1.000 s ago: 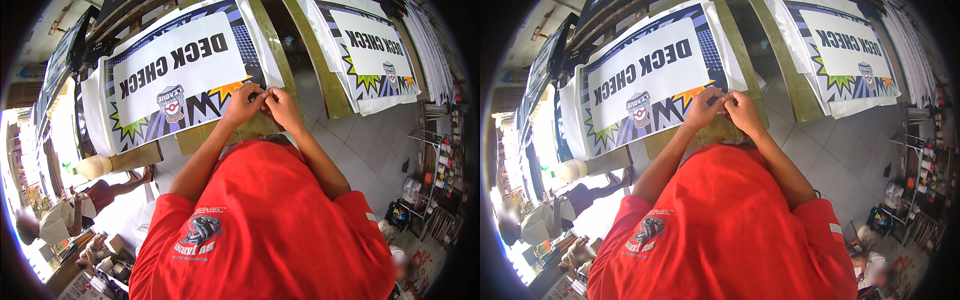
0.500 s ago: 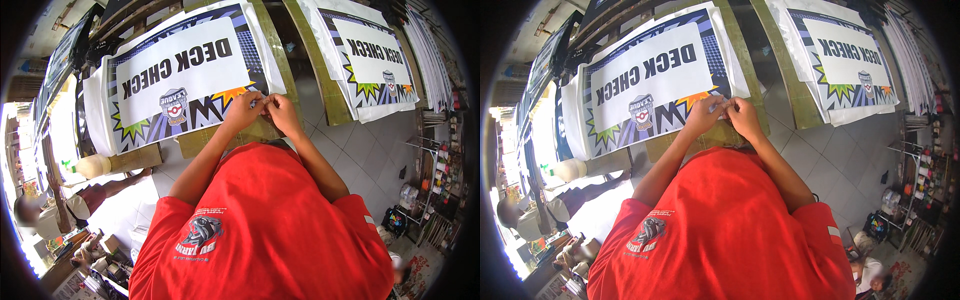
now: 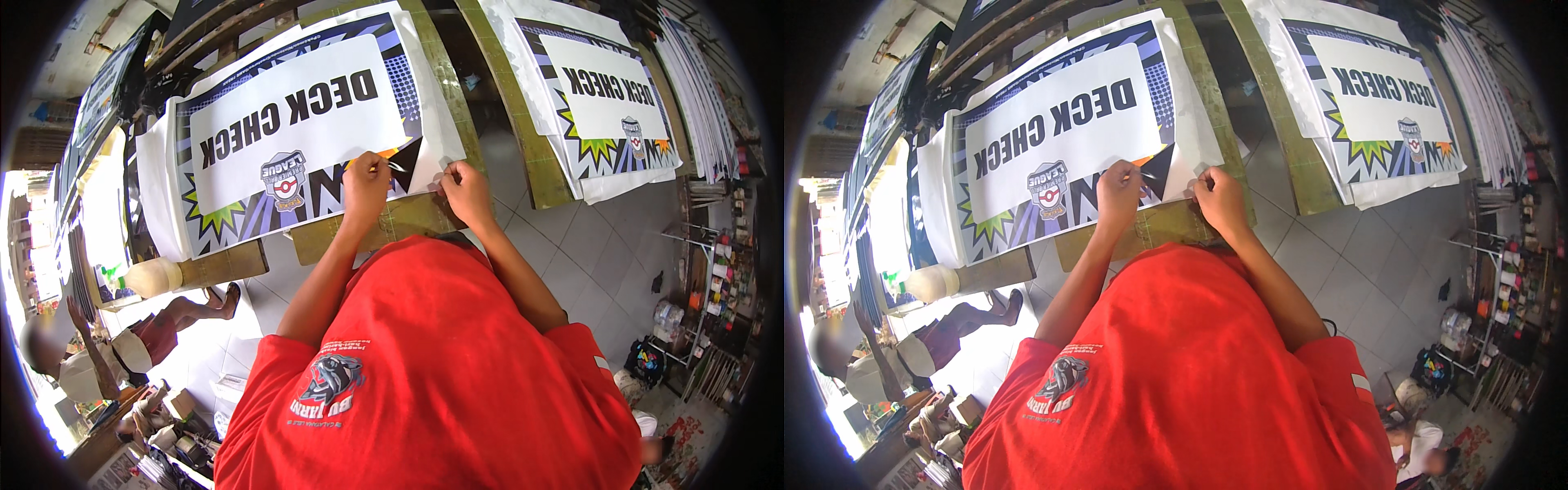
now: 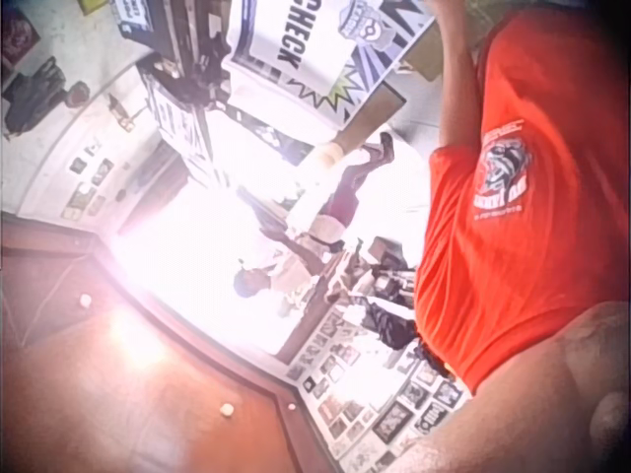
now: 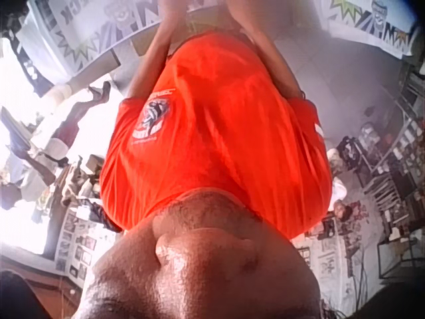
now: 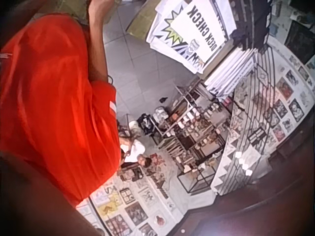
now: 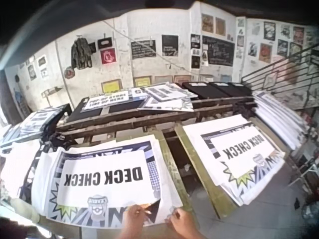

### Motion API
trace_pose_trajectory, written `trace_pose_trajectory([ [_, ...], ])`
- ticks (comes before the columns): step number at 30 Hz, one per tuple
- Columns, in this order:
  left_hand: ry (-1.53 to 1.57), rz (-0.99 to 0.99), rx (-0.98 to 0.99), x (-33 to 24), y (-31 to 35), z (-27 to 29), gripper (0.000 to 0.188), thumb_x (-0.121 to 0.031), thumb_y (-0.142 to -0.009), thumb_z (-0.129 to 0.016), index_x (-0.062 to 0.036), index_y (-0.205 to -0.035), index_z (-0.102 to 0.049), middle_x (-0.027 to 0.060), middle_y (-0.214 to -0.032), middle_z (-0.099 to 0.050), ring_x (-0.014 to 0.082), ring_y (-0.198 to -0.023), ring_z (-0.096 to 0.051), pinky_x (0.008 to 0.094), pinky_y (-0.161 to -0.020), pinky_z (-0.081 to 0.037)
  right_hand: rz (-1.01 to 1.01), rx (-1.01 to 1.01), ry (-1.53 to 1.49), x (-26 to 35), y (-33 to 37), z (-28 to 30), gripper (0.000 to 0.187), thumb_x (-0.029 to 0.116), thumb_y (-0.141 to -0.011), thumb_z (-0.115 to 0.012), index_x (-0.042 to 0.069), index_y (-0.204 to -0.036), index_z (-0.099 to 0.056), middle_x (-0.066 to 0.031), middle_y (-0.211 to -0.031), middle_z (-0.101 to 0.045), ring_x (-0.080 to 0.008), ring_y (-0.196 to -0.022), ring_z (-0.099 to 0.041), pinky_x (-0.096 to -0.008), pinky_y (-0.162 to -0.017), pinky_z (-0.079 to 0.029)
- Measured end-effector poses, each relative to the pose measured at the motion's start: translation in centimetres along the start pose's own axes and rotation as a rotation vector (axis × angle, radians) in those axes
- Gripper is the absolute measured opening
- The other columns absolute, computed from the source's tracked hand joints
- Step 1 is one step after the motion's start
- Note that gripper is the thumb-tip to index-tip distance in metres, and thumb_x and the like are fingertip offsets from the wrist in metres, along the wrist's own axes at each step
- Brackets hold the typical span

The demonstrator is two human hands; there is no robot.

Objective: The person assembles printed posters by aligning them on a workbench, applying adhesive with a spray bottle, and smoothing them onto a backing sheet. They handle multiple poster sheets and a backing material, using a spray bottle and a squeegee-like tool to adhere the layers.

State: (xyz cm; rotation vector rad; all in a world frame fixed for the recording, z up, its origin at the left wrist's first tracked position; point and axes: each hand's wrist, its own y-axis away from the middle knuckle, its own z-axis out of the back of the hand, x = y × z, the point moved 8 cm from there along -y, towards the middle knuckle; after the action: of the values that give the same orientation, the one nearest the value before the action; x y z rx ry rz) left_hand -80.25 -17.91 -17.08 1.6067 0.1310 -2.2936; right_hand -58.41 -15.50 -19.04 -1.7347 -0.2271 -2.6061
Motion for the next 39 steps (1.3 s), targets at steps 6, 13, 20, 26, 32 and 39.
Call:
trace_pose_trajectory([
  [6, 0.334, 0.183, -0.059, 4.5, 0.6, 1.7, 0.018, -0.009, -0.098, -0.051, 0.0061, -0.093, -0.058, 0.0089, -0.084, -0.063, 0.0137, -0.076, -0.066, 0.0279, -0.063, -0.059, 0.024, 0.057, 0.192, -0.5, -0.3, 0.2, 0.014, 0.012, -0.084, -0.062, -0.002, -0.084, -0.065, -0.0157, -0.069, -0.067, -0.0275, -0.067, -0.069, -0.0383, -0.062, -0.049],
  [13, 0.243, 0.064, -0.094, 3.3, 2.2, 1.5, 0.019, -0.010, -0.098, -0.053, 0.0059, -0.088, -0.058, 0.0072, -0.073, -0.060, 0.0110, -0.066, -0.063, 0.0277, -0.058, -0.058, 0.089, 0.068, 0.038, 4.6, -2.6, 1.5, 0.025, 0.020, -0.086, -0.066, -0.001, -0.099, -0.064, -0.0159, -0.084, -0.070, -0.0280, -0.075, -0.069, -0.0374, -0.069, -0.053],
  [20, 0.186, 0.013, -0.071, 3.6, 2.7, 0.9, 0.016, -0.009, -0.096, -0.054, 0.0053, -0.090, -0.059, 0.0084, -0.076, -0.064, 0.0146, -0.068, -0.067, 0.0271, -0.062, -0.056, 0.089, 0.176, 0.105, 5.8, -7.0, -1.9, 0.033, 0.016, -0.086, -0.064, 0.002, -0.115, -0.061, -0.0108, -0.088, -0.071, -0.0230, -0.079, -0.067, -0.0337, -0.075, -0.050],
  [26, 0.521, 0.110, 0.133, 3.3, 3.3, 1.4, 0.036, -0.019, -0.098, -0.039, -0.0015, -0.125, -0.053, 0.0123, -0.127, -0.057, 0.0176, -0.109, -0.058, 0.0355, -0.094, -0.048, 0.285, 0.196, 0.048, 10.1, -5.6, -3.9, 0.032, 0.007, -0.087, -0.059, -0.001, -0.118, -0.062, -0.0084, -0.080, -0.067, -0.0166, -0.070, -0.062, -0.0301, -0.069, -0.049],
  [32, 0.522, 0.208, 0.257, -1.0, 1.3, 6.0, 0.059, -0.048, -0.101, -0.036, -0.0037, -0.138, -0.047, 0.0138, -0.137, -0.052, 0.0244, -0.123, -0.050, 0.0419, -0.105, -0.036, 0.392, 0.346, -0.018, 13.8, -4.1, -8.3, 0.034, 0.007, -0.085, -0.059, -0.001, -0.118, -0.064, -0.0128, -0.077, -0.068, -0.0243, -0.066, -0.065, -0.0341, -0.066, -0.051],
  [39, 0.255, -0.060, 0.086, -7.5, -0.5, 10.8, 0.041, -0.020, -0.100, -0.051, 0.0053, -0.133, -0.051, 0.0111, -0.111, -0.063, 0.0119, -0.101, -0.057, 0.0255, -0.087, -0.046, 0.699, 0.290, 0.049, 22.8, -2.3, -10.5, 0.029, 0.008, -0.086, -0.057, 0.000, -0.111, -0.067, -0.0205, -0.091, -0.069, -0.0384, -0.085, -0.066, -0.0435, -0.077, -0.053],
])
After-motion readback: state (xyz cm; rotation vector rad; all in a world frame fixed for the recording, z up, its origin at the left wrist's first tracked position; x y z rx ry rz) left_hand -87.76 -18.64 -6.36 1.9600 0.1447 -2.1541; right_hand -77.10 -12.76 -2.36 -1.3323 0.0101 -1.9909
